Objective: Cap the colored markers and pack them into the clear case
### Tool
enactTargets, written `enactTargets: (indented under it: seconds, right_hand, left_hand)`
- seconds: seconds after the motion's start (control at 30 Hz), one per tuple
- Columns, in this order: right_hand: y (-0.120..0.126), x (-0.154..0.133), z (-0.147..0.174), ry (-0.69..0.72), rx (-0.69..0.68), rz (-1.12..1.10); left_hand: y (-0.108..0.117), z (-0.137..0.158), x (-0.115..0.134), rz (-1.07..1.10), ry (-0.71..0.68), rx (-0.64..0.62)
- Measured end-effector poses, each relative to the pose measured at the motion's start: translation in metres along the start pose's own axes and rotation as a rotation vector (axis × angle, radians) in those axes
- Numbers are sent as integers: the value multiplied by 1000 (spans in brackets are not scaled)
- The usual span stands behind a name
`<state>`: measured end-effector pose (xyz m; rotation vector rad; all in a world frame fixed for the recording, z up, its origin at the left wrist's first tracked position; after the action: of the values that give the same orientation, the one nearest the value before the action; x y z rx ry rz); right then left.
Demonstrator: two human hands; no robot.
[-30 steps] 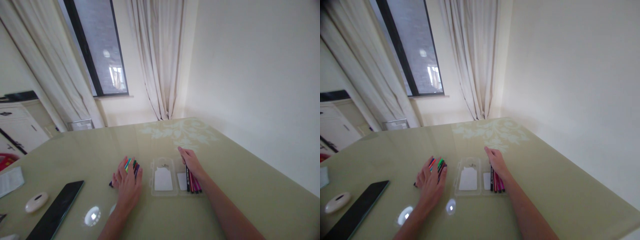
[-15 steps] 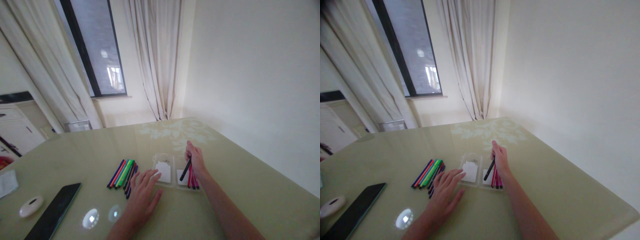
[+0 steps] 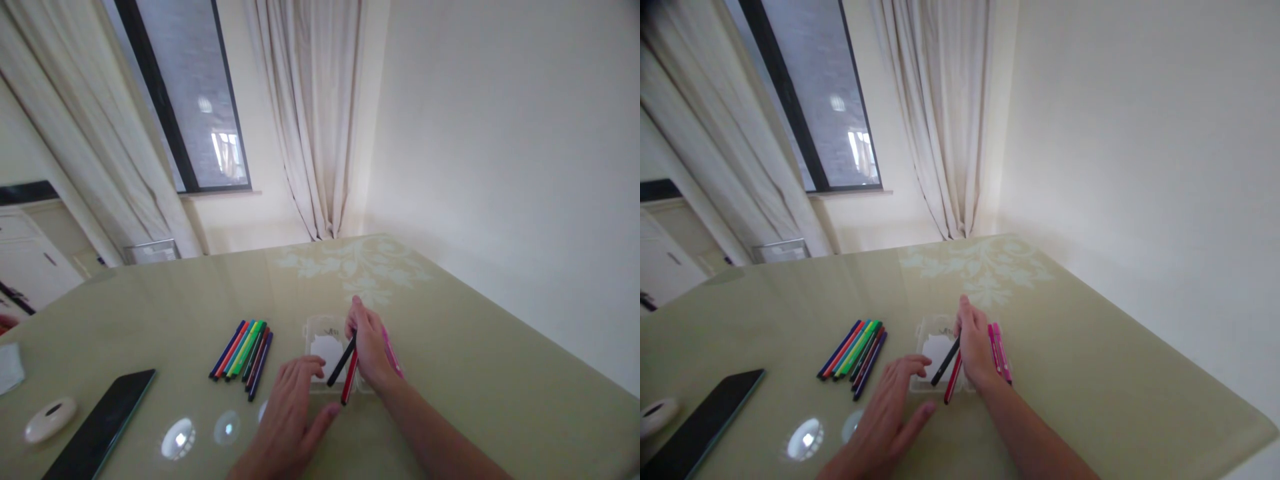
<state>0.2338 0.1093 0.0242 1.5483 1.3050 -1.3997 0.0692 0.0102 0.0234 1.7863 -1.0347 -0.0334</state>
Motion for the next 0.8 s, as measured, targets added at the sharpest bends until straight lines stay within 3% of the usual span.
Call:
enactTargets:
  seconds: [0.13,0.2,0.4,0.57,0.63,0.8]
  right_hand:
    - [-23,8,30,-53,-15,-97]
    - [-30,11,37,-84,-51,-119]
    - [-51,21,38,-132,-345,23]
    - [-62,11,38,-27,-516,40]
    - [-52,2,27,37,-474,52]
    - [13,-8,-28,181,-111,383]
  left_hand:
    - [-4,5,15,-66,-128,70]
    - [-8,6,15,-114,-126,93]
    - [-16,5,-5,-314,-46,61]
    - [-14,6,-31,-439,28,76]
    - [-6,6,-47,-514,100,100]
    - [14,9,-83,-795,308,68]
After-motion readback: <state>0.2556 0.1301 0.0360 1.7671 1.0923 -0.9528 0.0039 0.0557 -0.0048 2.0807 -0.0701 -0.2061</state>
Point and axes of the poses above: each hand's wrist, its own z-axis away from the middle knuckle, its own y-axis out of the back of the hand, x = y × z, the point moved 9 cm from there along -z, towards the middle knuckle, and after that the axes turned 1 degree about z, right-handed, at the moved point
